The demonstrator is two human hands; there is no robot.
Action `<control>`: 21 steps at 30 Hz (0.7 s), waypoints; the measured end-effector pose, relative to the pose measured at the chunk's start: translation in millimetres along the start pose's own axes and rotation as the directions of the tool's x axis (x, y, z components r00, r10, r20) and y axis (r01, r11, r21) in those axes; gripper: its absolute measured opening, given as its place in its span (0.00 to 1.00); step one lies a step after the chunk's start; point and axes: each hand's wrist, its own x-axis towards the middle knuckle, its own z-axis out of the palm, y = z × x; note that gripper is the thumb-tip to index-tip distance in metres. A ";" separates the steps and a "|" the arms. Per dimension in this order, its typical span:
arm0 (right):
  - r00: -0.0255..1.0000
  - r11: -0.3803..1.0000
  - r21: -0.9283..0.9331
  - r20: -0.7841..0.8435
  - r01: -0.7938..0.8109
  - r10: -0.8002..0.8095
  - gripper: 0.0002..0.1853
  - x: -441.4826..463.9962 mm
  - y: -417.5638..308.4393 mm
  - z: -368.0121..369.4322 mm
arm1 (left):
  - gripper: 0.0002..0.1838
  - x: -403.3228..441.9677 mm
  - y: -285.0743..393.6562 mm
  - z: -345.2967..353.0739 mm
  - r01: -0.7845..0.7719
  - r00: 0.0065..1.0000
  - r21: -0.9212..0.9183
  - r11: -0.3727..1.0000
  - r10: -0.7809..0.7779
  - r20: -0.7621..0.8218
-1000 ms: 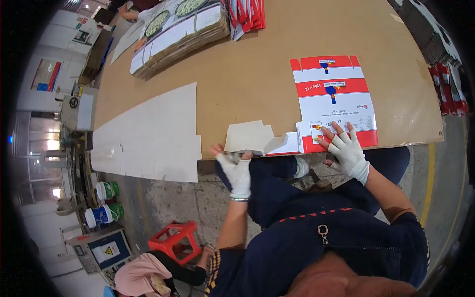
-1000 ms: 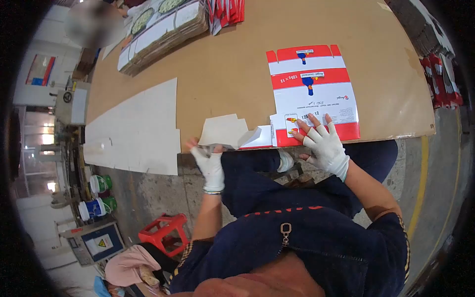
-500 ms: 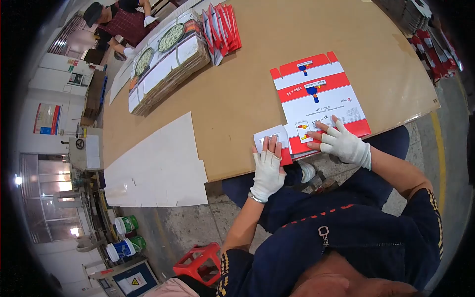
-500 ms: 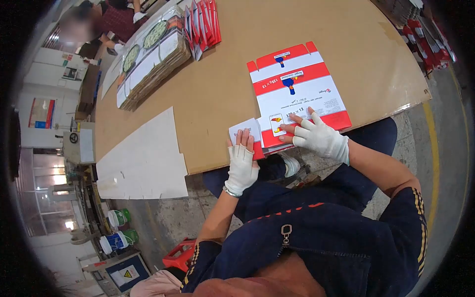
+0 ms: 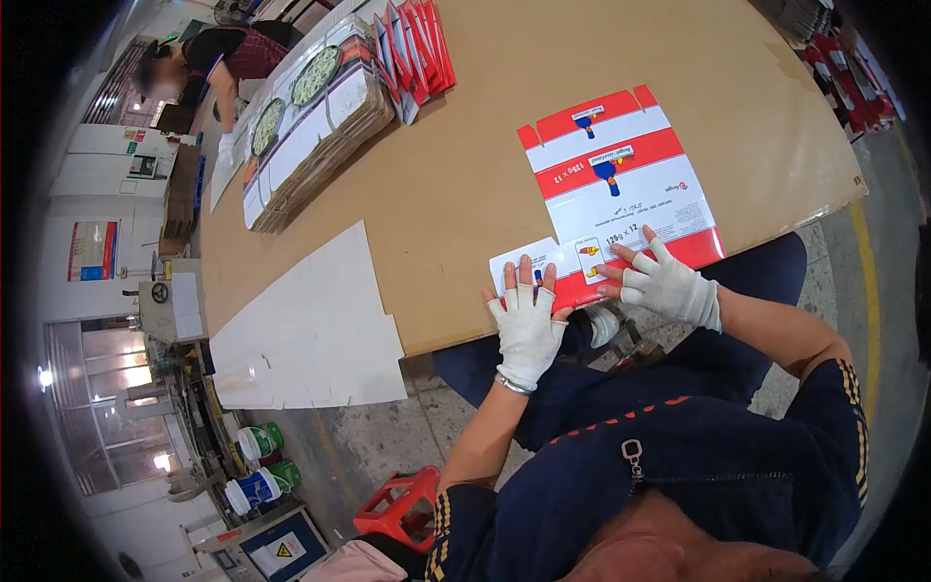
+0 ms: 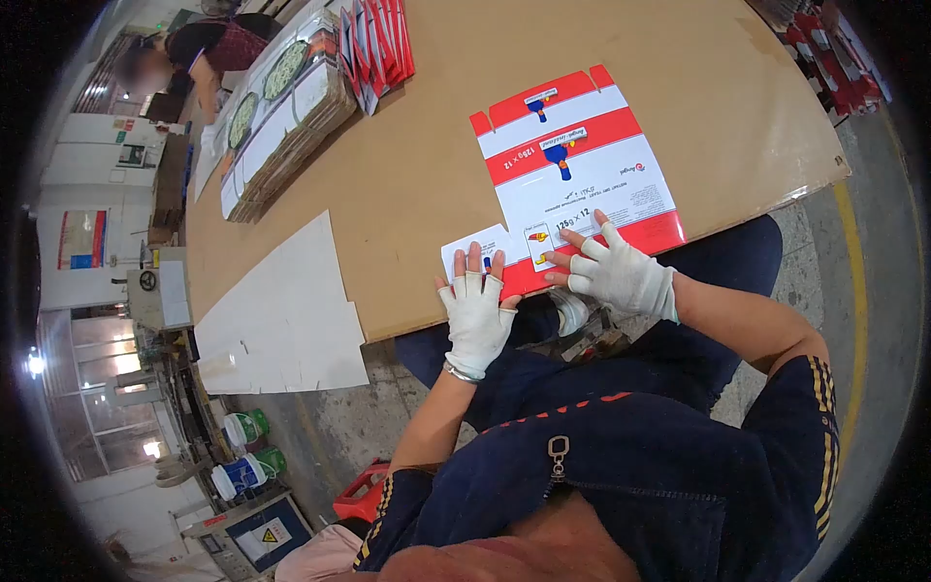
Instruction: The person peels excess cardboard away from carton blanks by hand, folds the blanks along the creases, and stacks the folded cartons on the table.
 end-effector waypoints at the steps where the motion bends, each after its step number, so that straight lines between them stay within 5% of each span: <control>1: 1.000 1.000 -0.007 -0.006 0.008 -0.008 0.25 -0.3 1.1 1.3 | 0.42 0.5 -0.5 -1.2 -0.003 1.000 -0.013 1.000 0.003 0.005; 8: 0.998 0.998 -0.009 -0.018 0.059 -0.059 0.25 -2.5 6.1 3.6 | 0.40 7.3 -10.3 -0.6 -0.037 0.998 -0.145 0.989 0.030 -0.050; 17: 0.995 0.995 0.033 -0.038 0.091 -0.090 0.25 1.5 11.5 4.3 | 0.45 57.8 -10.4 -0.7 0.146 0.987 -0.262 0.954 -0.159 -0.030; 19: 0.996 1.000 0.017 0.083 0.025 -0.027 0.24 0.5 0.0 -15.0 | 0.45 85.6 -20.7 6.1 0.164 0.979 -0.278 0.947 -0.191 -0.073; 21: 0.974 0.946 0.270 -0.088 -0.180 0.210 0.25 -26.4 -30.2 -35.5 | 0.44 88.4 -21.8 14.0 0.149 0.965 -0.328 0.933 -0.210 -0.159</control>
